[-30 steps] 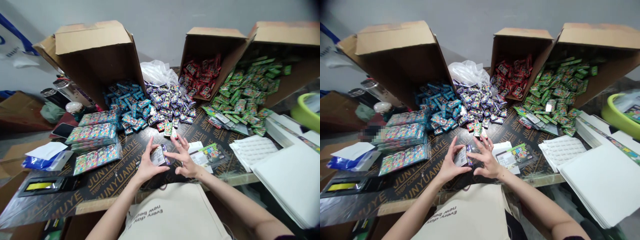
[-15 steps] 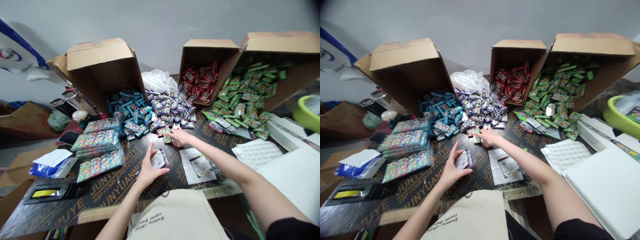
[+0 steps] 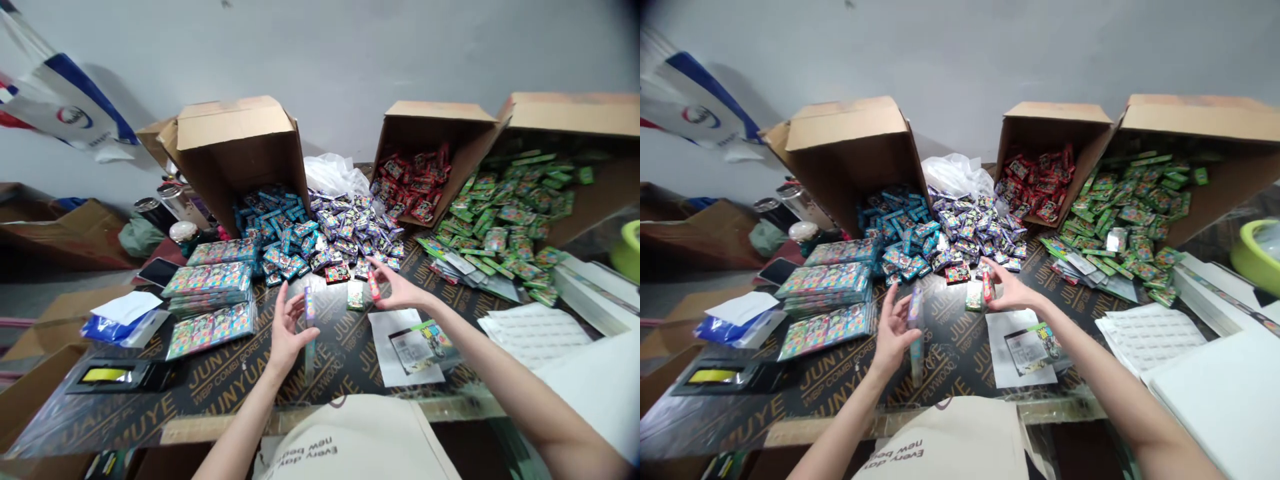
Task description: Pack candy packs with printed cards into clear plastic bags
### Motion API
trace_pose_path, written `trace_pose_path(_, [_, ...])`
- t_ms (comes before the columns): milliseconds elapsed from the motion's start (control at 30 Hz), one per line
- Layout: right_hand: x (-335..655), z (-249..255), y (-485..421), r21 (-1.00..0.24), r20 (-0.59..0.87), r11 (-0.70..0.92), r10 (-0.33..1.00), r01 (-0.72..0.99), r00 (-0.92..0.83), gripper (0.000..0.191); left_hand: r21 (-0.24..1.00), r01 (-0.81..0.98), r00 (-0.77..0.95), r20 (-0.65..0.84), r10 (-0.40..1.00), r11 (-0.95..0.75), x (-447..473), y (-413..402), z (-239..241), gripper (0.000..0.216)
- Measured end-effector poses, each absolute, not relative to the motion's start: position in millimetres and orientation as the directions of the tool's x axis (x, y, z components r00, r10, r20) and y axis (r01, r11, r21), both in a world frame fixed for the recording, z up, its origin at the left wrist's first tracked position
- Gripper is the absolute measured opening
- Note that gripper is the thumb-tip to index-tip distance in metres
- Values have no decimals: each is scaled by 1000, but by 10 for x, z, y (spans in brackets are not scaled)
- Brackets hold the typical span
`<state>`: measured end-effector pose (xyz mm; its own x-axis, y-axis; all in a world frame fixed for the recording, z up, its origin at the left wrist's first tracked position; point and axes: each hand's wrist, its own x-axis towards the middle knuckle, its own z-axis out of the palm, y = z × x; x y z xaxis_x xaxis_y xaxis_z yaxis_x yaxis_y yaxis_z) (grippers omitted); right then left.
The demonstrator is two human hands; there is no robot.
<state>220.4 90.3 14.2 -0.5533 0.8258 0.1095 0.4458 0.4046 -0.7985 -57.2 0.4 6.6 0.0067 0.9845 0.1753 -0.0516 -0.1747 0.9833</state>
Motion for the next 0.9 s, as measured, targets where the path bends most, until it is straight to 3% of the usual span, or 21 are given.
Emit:
trace_pose_path(67, [2133, 293, 776, -940, 160, 284, 859, 192, -486, 80, 989, 27, 28, 145, 989, -146, -537, -20, 51, 105])
trace_pose_path(133, [1974, 429, 622, -976, 193, 217, 882, 6, -430, 76, 984, 105, 61, 137, 989, -143, -457, -64, 57, 106])
trace_pose_path(233, [1690, 561, 421, -969, 245, 233, 897, -77, -367, 81, 976, 152, 116, 139, 983, -156, -340, -139, 101, 107])
trace_pose_path(400, [1530, 593, 280, -886, 350, 432, 860, 165, -372, 79, 974, 146, 175, 145, 974, -171, -332, -212, 158, 109])
trace_pose_path(467, [1569, 575, 260, -833, 320, 474, 833, 284, -452, 78, 966, 180, 177, 153, 972, -185, -359, -225, 155, 110])
trace_pose_path(567, [1623, 531, 231, -810, 257, 482, 804, 334, -537, 82, 953, 212, 210, 171, 963, -216, -379, -234, 143, 111])
trace_pose_path(700, [1626, 456, 154, -783, 225, 475, 819, 403, -528, 79, 950, 205, 249, 184, 951, -237, -381, -219, 140, 107])
trace_pose_path(900, [1621, 409, -42, -478, 333, 604, 797, 638, -504, 85, 939, 247, 208, 190, 959, -240, -409, -223, 134, 110])
